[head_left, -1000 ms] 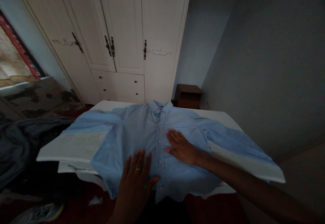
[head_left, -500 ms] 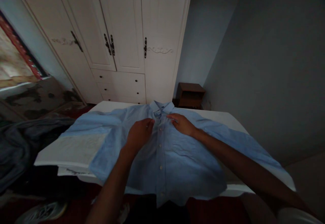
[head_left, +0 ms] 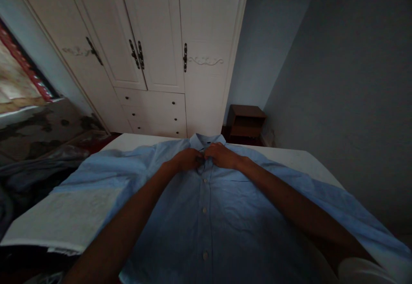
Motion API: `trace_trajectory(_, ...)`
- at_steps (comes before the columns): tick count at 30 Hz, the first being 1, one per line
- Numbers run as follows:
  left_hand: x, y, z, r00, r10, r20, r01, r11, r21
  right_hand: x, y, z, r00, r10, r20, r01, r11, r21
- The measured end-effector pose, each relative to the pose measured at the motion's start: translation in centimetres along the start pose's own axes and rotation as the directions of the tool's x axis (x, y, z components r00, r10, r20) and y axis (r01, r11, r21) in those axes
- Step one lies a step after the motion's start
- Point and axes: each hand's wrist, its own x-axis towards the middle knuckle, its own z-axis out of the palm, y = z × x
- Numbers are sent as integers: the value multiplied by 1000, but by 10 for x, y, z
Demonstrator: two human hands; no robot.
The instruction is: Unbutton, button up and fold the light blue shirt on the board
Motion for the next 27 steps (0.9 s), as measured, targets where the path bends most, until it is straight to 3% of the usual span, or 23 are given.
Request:
trace_trajectory(6, 7, -11, -9, 972, 206, 110, -192, 973, -129, -3, 7, -5, 999, -38, 20, 38, 999, -5)
trace_trajectory(12, 11, -11, -6, 985, 158, -69, -160, 987, -31, -3, 16, -1, 994, -59, -89, 65, 996, 59)
trace_trajectory(19, 11, -8, 7, 953, 214, -215, -248, 958, -146, -10, 18, -3, 981, -72, -179, 106, 976, 188)
trace_trajectory(23, 6, -6, 11, 955, 247, -162, -277, 940, -201, -17, 16, -6, 994, -3, -112, 30, 971, 238)
trace_trajectory(27, -2, 1, 12, 971, 200, -132, -210, 976, -62, -17, 9, -10, 999, 28, 24, -32, 975, 218)
